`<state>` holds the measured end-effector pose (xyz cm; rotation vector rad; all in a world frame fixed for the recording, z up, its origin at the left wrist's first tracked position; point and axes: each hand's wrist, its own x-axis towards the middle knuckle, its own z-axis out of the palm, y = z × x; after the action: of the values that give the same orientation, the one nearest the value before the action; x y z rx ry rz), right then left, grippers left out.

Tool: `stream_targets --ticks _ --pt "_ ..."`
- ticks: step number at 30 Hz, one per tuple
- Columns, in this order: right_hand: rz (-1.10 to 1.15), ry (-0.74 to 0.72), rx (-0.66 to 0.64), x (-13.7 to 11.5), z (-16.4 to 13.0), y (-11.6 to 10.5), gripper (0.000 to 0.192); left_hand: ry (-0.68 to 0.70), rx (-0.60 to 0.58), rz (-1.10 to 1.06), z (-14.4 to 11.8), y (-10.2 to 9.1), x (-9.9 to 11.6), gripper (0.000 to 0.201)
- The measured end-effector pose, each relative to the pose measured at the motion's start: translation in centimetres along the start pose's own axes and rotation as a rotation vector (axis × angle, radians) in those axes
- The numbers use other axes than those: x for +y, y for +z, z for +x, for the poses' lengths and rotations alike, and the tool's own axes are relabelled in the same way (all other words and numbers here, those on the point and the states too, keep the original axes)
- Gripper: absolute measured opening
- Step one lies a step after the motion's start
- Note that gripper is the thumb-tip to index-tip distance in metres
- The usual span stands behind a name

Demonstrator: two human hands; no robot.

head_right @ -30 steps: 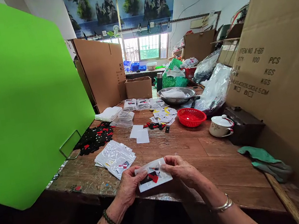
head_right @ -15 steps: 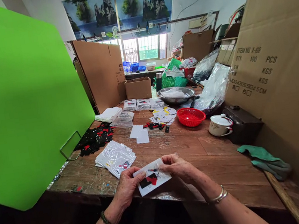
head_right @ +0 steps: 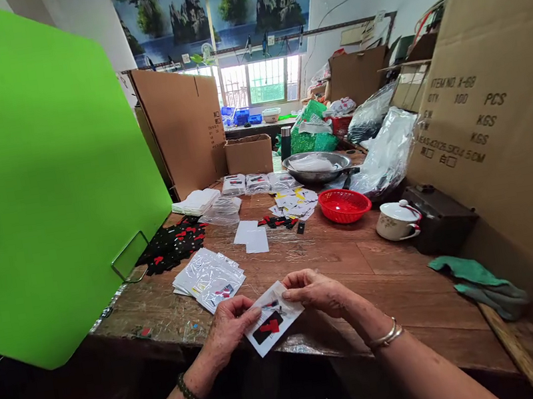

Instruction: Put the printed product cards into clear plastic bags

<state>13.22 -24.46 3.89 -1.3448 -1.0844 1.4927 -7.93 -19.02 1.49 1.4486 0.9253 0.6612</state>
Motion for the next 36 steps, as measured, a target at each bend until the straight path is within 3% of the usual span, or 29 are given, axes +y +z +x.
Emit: stream_targets --ticks 3,8,13,18,24,28,32,36 --pt "-0.094 -0.004 0.039 -0.1 -0.1 0.0 0.027 0.014 -0.026 -0.003 -0.1 -0.1 -0.1 0.02" --pt "-0.049 -0.102 0.146 1.8 0.4 2.3 0.023 0.086 -0.076 0.108 0.0 0.1 -0.1 0.019" --pt "-0.094 -0.065 0.106 2.2 0.6 2.8 0.028 0.1 -0.072 0.166 0.1 -0.1 0.0 0.018" --pt "-0.223 -0.02 -0.1 0.9 0.4 1.8 0.017 0.103 -0.054 0.15 0.1 -0.1 0.3 0.019" --pt "-0.212 -0.042 0.006 1.8 1.2 2.2 0.026 0.133 -0.093 0.152 0.1 0.0 1.1 0.017" --pt "-0.054 -0.007 -0.075 0.6 0.5 1.7 0.042 0.031 0.002 0.029 0.2 -0.3 1.0 0.019" --pt "-0.015 -0.044 -0.001 0.2 -0.4 2.0 0.047 0.022 0.057 -0.02 0.1 -0.3 0.9 0.023" --pt "-0.077 -0.146 0.071 1.5 -0.4 3.0 0.037 0.041 0.054 -0.021 -0.2 0.0 1.1 0.018"
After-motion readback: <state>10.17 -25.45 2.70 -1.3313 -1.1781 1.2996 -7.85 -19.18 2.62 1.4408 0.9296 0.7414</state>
